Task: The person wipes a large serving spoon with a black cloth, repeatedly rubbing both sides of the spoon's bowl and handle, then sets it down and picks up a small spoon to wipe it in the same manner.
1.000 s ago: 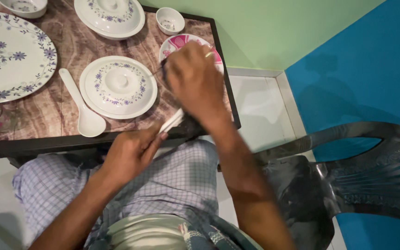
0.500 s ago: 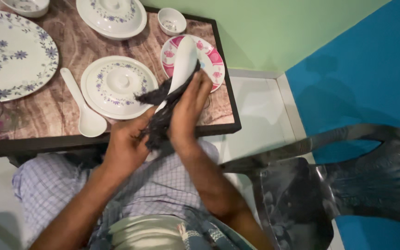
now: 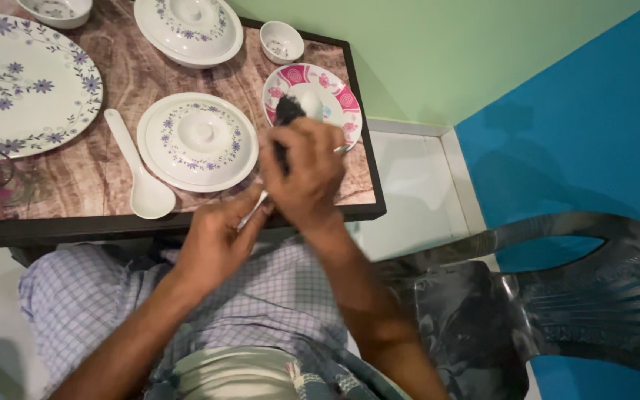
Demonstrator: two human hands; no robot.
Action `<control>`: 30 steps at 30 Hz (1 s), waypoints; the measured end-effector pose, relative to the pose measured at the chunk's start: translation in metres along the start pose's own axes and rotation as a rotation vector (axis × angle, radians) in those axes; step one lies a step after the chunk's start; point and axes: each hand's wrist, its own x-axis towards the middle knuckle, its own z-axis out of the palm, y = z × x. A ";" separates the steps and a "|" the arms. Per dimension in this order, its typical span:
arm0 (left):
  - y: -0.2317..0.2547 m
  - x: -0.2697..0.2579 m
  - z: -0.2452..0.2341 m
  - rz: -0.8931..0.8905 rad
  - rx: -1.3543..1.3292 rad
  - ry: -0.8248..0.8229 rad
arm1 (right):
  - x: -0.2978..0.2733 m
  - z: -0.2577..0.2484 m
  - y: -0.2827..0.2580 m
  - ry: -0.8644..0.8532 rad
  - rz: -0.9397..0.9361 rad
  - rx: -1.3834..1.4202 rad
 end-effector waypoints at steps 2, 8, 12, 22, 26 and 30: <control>0.002 -0.005 -0.002 -0.108 -0.036 -0.045 | 0.010 -0.004 0.024 0.025 0.104 0.041; 0.009 0.002 -0.003 -0.285 -0.131 -0.131 | 0.003 0.001 0.033 0.112 0.345 0.178; -0.010 -0.002 0.002 -0.593 -0.439 -0.062 | -0.021 -0.003 0.009 -0.012 0.094 0.164; -0.017 0.004 0.000 -0.237 -0.173 0.014 | -0.010 -0.010 0.033 0.071 0.438 0.442; -0.010 0.006 -0.003 -0.163 -0.165 0.015 | -0.020 -0.015 0.014 -0.220 0.198 0.428; 0.006 0.003 -0.008 -0.051 0.113 0.020 | -0.001 -0.012 0.038 -0.044 0.178 0.175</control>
